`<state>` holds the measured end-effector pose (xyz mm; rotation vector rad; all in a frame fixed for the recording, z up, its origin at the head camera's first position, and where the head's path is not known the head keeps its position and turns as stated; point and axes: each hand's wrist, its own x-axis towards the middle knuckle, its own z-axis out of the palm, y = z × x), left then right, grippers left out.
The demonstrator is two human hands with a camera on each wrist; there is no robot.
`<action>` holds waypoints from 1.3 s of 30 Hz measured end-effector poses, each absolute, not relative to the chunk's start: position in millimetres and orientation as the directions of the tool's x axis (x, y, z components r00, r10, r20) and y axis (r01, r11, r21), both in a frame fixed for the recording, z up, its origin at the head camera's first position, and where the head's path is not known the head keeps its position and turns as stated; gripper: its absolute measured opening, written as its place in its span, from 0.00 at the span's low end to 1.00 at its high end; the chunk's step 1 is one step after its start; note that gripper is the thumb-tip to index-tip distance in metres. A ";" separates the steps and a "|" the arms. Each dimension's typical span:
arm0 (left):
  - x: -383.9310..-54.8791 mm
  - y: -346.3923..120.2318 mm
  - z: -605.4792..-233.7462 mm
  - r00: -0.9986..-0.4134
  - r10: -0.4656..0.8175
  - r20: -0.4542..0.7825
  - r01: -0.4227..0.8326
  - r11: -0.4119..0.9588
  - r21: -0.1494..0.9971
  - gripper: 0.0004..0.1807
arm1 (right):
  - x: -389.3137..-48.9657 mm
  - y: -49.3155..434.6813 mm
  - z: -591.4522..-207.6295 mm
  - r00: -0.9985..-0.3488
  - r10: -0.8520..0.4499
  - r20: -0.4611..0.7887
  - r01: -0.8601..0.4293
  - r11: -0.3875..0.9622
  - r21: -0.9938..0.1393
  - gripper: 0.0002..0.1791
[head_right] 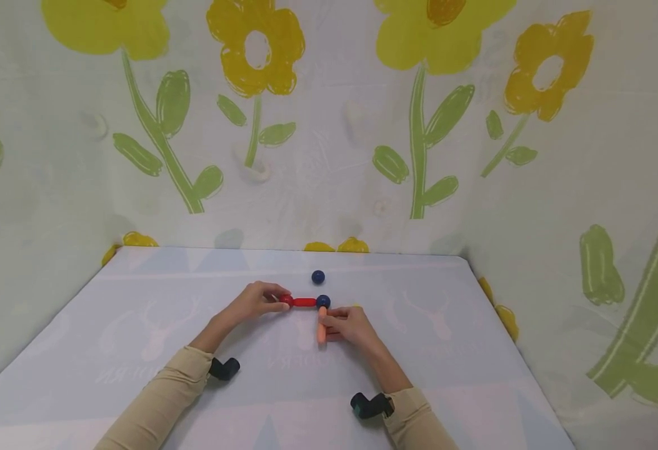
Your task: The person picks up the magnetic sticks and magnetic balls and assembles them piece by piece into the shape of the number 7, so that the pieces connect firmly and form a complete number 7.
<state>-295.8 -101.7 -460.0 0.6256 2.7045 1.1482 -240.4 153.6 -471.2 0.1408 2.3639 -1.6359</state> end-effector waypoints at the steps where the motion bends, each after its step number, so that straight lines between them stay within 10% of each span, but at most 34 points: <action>1: -295.7 -102.0 -460.2 -0.905 0.424 0.035 0.320 0.624 0.713 0.18 | -240.8 153.9 -472.0 -0.960 -0.071 -0.271 0.231 0.351 -0.908 0.30; 24: -275.1 -100.6 -457.1 -0.916 0.400 -0.011 0.302 0.709 0.637 0.34 | -238.6 152.1 -472.4 -0.961 -0.032 -0.275 0.249 0.335 -0.909 0.30; 39: -231.1 -86.2 -428.2 -0.937 0.350 0.003 0.331 0.882 0.334 0.37 | -240.9 153.4 -474.8 -0.964 -0.027 -0.266 0.246 0.296 -0.923 0.31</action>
